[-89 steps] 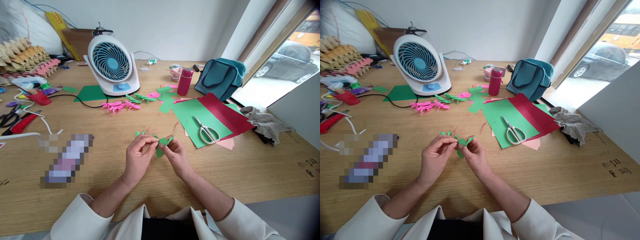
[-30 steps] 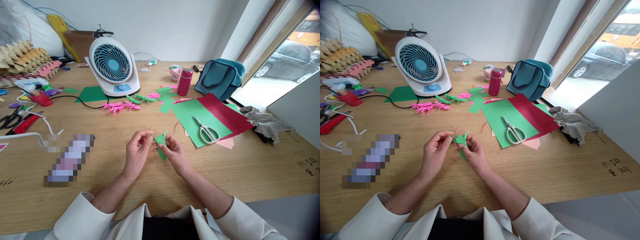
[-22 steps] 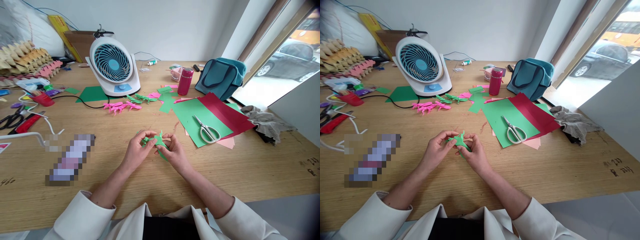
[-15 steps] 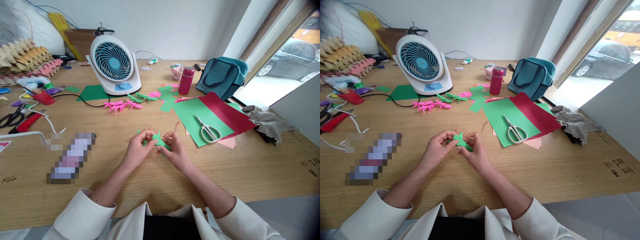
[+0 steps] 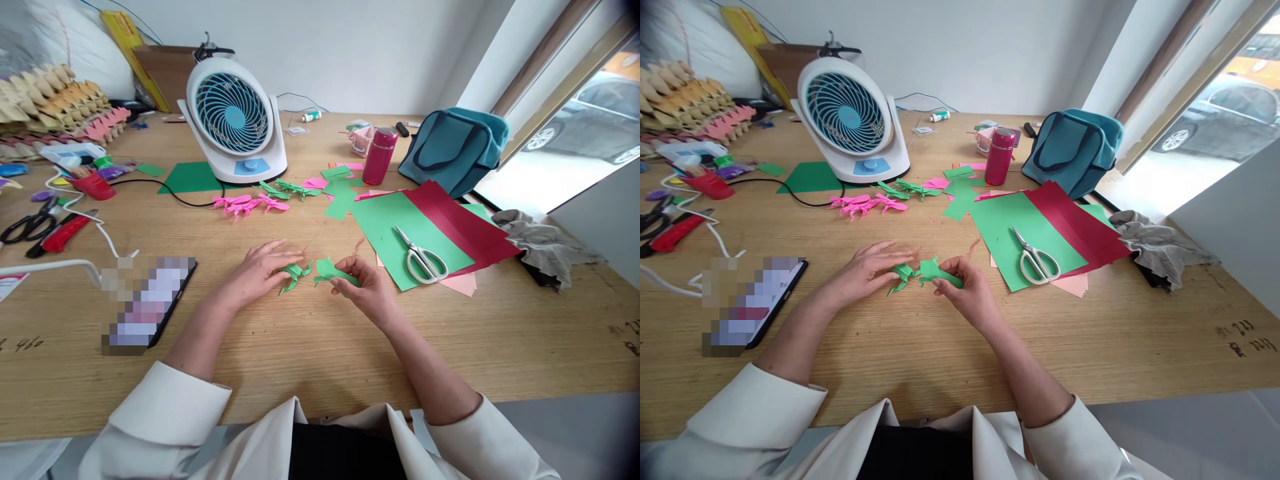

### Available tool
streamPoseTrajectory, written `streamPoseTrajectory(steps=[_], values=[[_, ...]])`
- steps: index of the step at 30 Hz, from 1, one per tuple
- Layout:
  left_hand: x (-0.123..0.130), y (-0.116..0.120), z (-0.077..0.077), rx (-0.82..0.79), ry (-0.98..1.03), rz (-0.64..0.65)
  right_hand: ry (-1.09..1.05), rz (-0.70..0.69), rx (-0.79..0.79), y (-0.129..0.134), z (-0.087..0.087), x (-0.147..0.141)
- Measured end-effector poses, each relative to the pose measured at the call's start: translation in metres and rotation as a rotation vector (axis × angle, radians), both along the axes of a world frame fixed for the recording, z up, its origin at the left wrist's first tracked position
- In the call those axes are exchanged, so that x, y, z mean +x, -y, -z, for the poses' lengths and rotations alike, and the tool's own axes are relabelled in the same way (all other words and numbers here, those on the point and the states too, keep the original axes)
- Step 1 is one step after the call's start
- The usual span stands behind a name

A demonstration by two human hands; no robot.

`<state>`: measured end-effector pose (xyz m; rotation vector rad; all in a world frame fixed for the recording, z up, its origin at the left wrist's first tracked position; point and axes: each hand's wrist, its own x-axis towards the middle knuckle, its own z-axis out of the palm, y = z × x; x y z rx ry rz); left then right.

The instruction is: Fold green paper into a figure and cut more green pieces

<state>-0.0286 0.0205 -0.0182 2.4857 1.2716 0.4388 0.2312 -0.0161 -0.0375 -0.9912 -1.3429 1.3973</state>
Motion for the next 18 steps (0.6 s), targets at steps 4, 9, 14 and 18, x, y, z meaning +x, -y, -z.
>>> streamPoseTrajectory(steps=[4,9,14,18], values=[[-0.001,-0.004,0.004,-0.002,-0.061,0.009,0.033,-0.035,-0.026,0.001,0.001,-0.002],[-0.001,-0.005,0.005,0.049,-0.037,0.019,0.073,-0.072,-0.047,0.002,0.0,-0.003],[0.006,0.004,-0.006,0.013,0.12,0.025,0.103,-0.083,-0.022,0.003,0.002,-0.002],[0.011,0.013,-0.012,-0.061,0.282,0.041,0.105,-0.095,-0.014,0.004,0.0,-0.002]])
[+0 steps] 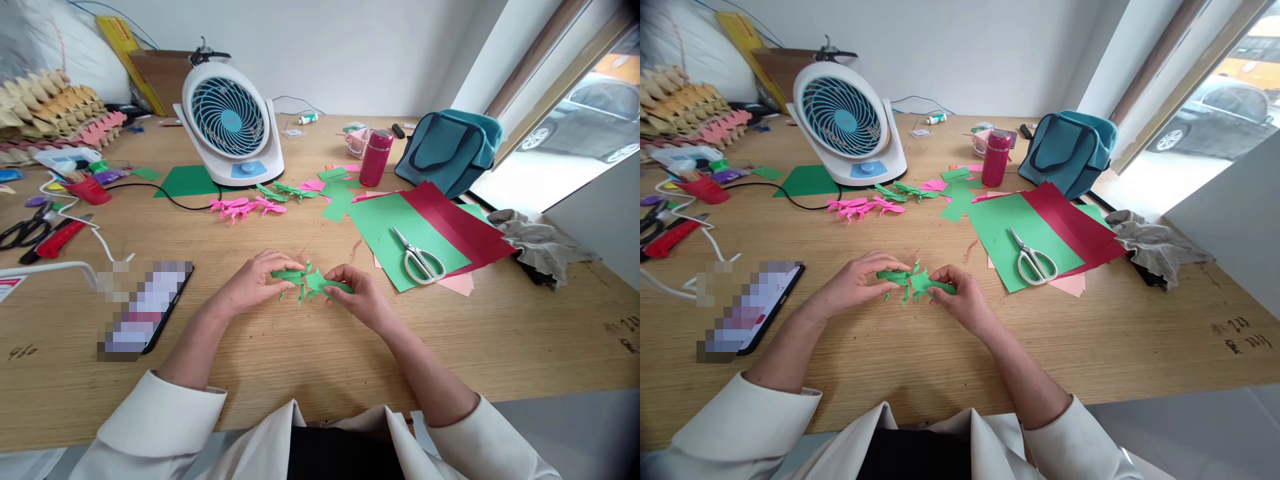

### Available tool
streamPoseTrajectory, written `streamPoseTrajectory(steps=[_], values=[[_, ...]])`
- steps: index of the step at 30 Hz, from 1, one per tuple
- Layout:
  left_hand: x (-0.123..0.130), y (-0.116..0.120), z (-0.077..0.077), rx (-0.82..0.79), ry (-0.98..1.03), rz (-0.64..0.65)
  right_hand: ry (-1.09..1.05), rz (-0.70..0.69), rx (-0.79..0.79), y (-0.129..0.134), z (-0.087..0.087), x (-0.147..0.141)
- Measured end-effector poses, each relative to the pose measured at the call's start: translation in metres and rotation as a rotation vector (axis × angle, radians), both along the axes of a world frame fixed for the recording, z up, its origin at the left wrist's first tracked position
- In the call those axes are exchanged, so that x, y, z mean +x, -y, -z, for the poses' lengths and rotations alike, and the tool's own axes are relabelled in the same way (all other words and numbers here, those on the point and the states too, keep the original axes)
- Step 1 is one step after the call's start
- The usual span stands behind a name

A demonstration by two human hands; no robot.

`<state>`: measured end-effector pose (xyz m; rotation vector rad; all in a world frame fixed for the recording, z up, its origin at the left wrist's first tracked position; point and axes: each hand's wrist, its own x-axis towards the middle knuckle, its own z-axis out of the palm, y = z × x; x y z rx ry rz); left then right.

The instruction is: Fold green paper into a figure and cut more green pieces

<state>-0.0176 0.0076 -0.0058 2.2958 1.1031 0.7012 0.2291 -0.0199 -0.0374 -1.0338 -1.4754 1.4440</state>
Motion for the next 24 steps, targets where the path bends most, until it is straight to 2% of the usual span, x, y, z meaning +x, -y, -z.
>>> streamPoseTrajectory(steps=[4,13,17,24], values=[[0.002,0.004,0.001,-0.032,0.043,0.004,0.0,0.004,-0.002,0.001,-0.003,0.0],[0.007,0.007,-0.001,0.067,-0.003,0.04,0.02,-0.005,-0.005,0.001,-0.002,0.0],[0.008,0.009,-0.002,0.102,-0.022,0.015,-0.017,0.0,-0.017,0.0,-0.003,-0.001],[0.014,0.013,-0.007,0.056,0.001,0.042,0.009,-0.035,-0.007,0.001,-0.001,-0.004]])
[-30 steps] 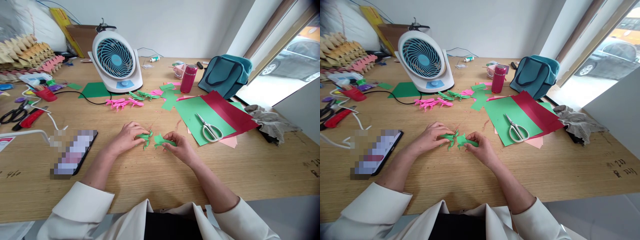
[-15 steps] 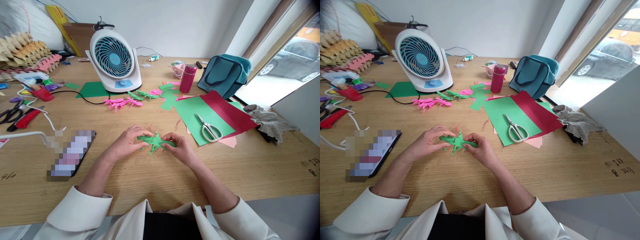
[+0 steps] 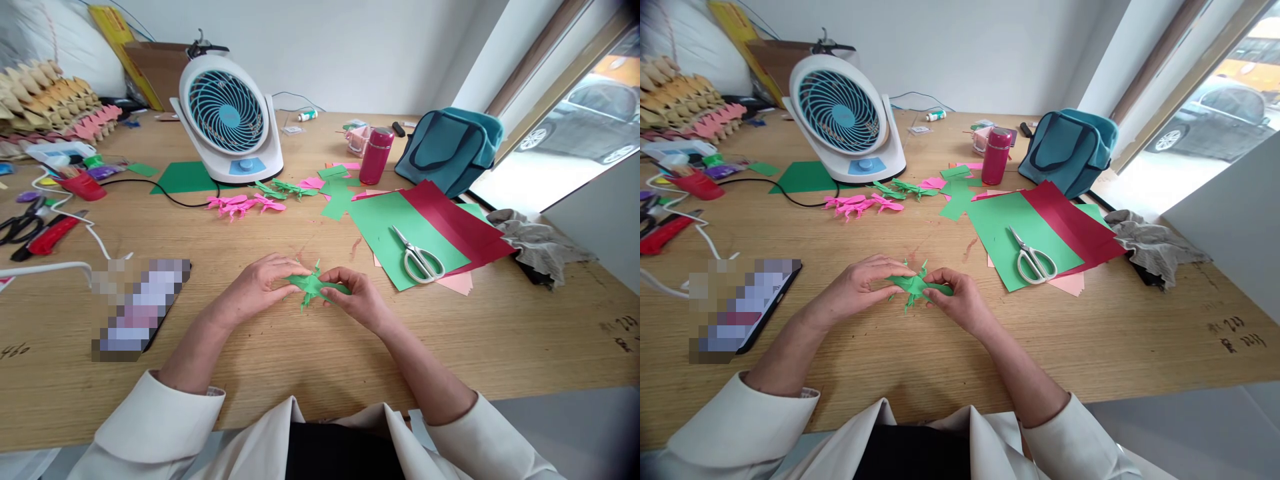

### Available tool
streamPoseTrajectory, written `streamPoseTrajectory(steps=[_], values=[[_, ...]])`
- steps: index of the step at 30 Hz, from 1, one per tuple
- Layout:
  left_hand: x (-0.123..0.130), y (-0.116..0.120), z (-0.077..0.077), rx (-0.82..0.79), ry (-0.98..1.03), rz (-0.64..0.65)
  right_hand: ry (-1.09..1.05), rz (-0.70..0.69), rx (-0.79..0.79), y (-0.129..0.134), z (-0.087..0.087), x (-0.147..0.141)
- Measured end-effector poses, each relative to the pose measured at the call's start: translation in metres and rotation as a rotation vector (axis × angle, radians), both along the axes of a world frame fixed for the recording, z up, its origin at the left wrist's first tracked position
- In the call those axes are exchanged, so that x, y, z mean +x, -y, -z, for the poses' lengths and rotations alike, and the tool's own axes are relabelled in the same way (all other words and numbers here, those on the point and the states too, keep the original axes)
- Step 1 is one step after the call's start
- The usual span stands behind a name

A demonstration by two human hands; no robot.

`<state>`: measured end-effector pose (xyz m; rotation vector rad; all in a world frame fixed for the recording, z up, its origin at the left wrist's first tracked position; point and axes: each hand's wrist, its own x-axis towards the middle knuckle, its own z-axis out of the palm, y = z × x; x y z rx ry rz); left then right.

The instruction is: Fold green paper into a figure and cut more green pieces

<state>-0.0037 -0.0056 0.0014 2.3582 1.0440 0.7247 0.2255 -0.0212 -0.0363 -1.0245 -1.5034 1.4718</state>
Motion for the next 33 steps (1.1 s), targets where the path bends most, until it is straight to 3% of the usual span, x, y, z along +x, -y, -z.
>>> streamPoseTrajectory(steps=[6,13,26,33], values=[[0.001,0.003,0.001,-0.068,0.016,0.028,0.052,0.006,-0.012,0.002,-0.004,0.0],[0.002,0.003,0.003,-0.067,0.028,0.017,0.317,0.075,0.344,0.007,-0.01,0.0],[0.01,0.007,0.005,-0.052,0.06,-0.008,0.653,0.098,0.519,0.013,-0.007,0.001],[0.008,0.006,0.008,-0.055,0.073,-0.023,0.471,0.085,0.456,0.01,-0.005,-0.001]])
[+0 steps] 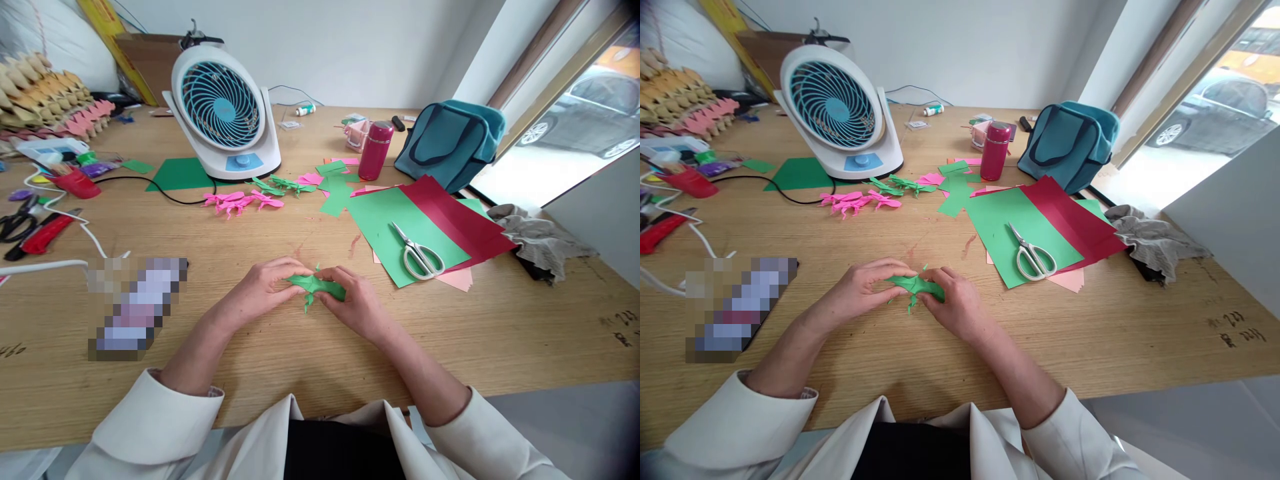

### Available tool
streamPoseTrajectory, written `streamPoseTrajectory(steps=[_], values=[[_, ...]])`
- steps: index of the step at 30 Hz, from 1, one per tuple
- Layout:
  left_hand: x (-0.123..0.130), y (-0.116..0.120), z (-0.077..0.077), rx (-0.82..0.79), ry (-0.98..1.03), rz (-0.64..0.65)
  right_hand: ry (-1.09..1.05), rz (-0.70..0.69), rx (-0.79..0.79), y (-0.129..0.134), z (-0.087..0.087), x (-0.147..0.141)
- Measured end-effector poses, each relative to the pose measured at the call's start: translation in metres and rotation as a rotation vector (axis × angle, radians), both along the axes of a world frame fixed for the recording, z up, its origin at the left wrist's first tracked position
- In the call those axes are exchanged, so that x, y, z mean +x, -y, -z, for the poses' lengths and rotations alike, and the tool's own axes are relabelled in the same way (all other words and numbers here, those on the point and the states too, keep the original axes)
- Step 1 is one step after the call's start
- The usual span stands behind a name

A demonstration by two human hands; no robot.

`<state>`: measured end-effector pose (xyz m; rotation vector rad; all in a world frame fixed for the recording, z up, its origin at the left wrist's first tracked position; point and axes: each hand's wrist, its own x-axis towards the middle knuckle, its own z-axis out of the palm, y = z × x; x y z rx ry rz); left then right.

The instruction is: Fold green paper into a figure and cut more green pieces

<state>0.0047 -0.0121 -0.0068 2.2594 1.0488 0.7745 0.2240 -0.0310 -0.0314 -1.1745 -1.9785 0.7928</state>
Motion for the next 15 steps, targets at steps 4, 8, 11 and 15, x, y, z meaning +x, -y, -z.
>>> streamPoseTrajectory(steps=[4,8,11,15], values=[[-0.0019,-0.0008,0.0019,-0.026,0.006,-0.021,-0.088,0.01,-0.026,-0.0009,-0.0013,-0.0006],[-0.0013,-0.0002,-0.0006,-0.035,0.013,-0.016,-0.101,-0.01,-0.028,-0.0002,-0.004,-0.0002],[0.0002,0.0015,-0.0032,-0.034,0.029,-0.012,-0.093,-0.009,-0.016,0.0,-0.0046,-0.0004],[0.0019,0.0036,-0.0047,-0.041,0.041,-0.024,-0.082,-0.007,-0.008,0.0002,-0.0036,-0.0011]])
